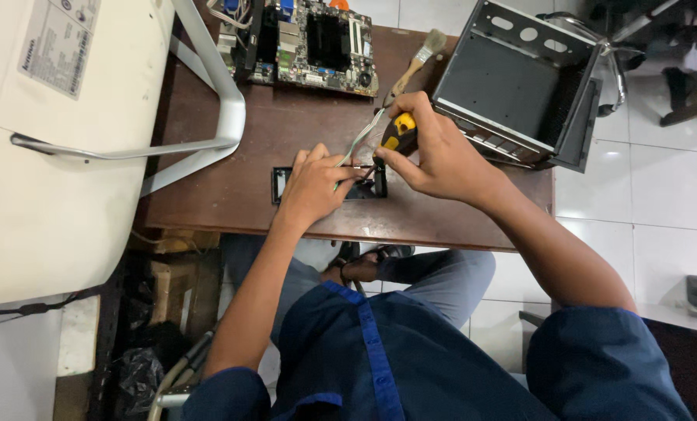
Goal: The person works on a computer motherboard and a small metal case on a wooden table. They use a screwdriver to remove screws from the case and handle various wires and components.
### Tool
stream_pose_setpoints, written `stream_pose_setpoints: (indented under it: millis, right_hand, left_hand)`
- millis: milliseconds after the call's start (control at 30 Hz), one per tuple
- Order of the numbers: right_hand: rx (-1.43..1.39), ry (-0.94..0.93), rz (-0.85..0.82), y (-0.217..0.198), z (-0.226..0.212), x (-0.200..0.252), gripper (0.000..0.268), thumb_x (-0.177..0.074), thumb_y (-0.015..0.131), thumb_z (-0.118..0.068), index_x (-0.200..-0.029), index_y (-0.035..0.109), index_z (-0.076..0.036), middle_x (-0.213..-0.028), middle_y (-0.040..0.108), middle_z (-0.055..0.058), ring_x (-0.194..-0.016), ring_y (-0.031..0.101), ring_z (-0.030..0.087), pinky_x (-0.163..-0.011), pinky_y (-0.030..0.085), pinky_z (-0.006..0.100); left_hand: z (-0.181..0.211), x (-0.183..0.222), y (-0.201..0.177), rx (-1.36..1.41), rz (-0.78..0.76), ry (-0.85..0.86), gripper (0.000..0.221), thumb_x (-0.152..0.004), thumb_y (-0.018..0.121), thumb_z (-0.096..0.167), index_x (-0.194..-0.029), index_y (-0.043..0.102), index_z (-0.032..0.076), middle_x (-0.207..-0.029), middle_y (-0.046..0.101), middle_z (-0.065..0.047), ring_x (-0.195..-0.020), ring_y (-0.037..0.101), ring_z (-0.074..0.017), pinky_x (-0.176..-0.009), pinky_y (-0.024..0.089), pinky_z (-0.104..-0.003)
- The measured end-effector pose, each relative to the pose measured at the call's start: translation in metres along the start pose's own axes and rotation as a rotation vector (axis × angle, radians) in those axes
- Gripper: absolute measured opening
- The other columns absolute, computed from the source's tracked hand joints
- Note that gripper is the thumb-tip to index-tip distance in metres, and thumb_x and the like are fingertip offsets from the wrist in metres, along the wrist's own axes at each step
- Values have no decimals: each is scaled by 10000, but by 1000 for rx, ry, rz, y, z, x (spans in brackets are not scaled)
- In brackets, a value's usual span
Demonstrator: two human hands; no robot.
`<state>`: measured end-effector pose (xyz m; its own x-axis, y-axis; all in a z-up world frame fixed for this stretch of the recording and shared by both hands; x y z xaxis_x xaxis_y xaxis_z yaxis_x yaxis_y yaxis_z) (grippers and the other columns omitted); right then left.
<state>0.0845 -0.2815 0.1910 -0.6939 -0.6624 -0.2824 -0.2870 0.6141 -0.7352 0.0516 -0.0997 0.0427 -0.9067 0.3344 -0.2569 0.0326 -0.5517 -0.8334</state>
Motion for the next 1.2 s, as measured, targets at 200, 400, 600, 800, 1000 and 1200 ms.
stream_pose_setpoints:
  millis: [200,400,600,800,1000,1200]
  right_hand:
    - [3,41,-55,9,11,3,484,-979,742,-182,-1310,417,-45,-965,650,309,-830,665,608,-696,528,614]
    - [20,30,-42,0,-1,2,464,-1000,731,-202,-1321,428,-58,-903,652,258,-777,674,561,-673,546,564]
    - [6,15,-59,9,8,3,470,-980,739,-172,-1319,440,-46,-885,664,255,-776,690,544,-678,558,554]
    - [-2,10,-51,0,-2,2,469,-988,763,-187,-1296,442,-39,-912,676,282,-803,698,555,-688,561,553]
    - [-34,8,-35,1,13,8,458,-996,761,-174,-1282,434,-30,-990,721,237,-843,722,507,-748,578,529]
    - [-23,-8,-42,5,11,5,462,-1000,769,-190,-1279,442,-19,-980,690,273,-838,712,525,-726,562,538]
  left_hand:
    - [4,0,-4,20,-5,-4,154,-967,713,324,-1072,825,340,-1115,779,49,-1019,593,-258,-969,433,-426]
    - [-2,0,1,12,-36,-7,156,-972,704,329,-1076,815,368,-1167,769,125,-1020,581,-211,-975,434,-399]
    - [2,-1,-3,-21,-30,-5,135,-957,713,310,-1027,818,357,-1087,762,100,-1020,586,-219,-975,442,-414]
    - [-2,-1,2,-7,-21,-12,138,-976,702,361,-1062,809,377,-1115,755,117,-1033,571,-203,-999,421,-397]
    - [-5,-1,5,14,-25,-5,144,-964,705,347,-1064,808,362,-1106,752,97,-1036,577,-219,-988,427,-419]
    - [-6,-1,6,37,-46,-19,137,-994,694,339,-1069,805,368,-1108,752,103,-1027,574,-207,-1005,425,-407]
Point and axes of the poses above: each hand's wrist, its own x-axis away from the middle knuckle, its own y-axis out of the palm, z = x × y, the point moved 5 cm from there along -x, towards the middle knuckle
